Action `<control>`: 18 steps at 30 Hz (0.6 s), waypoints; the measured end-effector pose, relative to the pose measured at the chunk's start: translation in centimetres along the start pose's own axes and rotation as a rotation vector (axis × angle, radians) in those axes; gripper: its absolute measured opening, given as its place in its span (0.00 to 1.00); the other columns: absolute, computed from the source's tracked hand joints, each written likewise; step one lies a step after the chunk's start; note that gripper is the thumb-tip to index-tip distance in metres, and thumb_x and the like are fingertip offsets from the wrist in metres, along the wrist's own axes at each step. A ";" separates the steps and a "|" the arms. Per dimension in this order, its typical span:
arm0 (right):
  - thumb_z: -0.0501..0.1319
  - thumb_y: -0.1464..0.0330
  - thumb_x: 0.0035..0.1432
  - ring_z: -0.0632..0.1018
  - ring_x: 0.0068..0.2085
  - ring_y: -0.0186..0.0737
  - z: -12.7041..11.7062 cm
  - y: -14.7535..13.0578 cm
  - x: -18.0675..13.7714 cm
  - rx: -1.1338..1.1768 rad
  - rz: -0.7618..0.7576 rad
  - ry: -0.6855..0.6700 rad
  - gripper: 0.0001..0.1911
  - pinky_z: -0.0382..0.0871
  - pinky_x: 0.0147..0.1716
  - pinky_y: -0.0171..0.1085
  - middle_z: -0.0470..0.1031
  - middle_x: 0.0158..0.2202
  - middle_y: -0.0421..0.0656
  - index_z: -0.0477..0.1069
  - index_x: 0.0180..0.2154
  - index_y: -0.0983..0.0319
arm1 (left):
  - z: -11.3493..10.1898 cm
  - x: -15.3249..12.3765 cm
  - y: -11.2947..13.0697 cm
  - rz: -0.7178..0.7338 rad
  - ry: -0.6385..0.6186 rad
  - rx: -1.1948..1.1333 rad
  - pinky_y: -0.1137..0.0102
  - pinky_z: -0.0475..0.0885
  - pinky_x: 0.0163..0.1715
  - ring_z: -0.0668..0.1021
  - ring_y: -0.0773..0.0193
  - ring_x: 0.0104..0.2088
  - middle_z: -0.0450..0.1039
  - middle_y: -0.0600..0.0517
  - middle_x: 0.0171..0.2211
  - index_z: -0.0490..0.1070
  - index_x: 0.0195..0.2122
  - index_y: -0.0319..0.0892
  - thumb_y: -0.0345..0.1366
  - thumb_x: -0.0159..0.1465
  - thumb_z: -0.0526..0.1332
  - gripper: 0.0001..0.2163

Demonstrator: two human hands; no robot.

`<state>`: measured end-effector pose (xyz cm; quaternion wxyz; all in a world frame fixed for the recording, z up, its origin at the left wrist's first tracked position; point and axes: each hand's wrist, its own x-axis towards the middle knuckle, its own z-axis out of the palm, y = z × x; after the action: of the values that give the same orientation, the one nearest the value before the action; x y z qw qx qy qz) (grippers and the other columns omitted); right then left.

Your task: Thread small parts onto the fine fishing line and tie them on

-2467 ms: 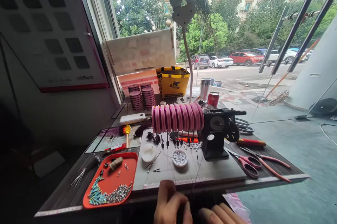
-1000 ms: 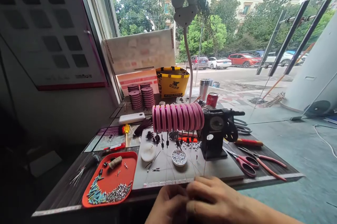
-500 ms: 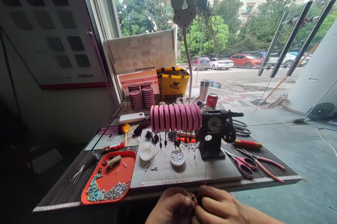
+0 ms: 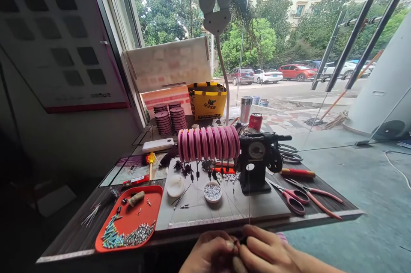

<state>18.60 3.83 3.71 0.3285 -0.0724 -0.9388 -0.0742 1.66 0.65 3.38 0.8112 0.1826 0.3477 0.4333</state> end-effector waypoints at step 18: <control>0.33 0.64 0.71 0.65 0.25 0.32 3.7 -0.6 -1.3 0.182 0.136 0.176 0.30 0.62 0.28 0.27 0.65 0.20 0.36 0.62 0.22 0.60 | -0.3 -0.3 -0.1 0.475 0.096 1.159 0.70 0.57 0.28 0.66 0.63 0.32 0.60 0.52 0.31 0.65 0.19 0.41 0.28 0.49 0.57 0.04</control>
<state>17.29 3.78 -0.04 0.4192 -0.0991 -0.9021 0.0274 1.40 0.35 3.28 0.4454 0.6454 0.5121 0.3506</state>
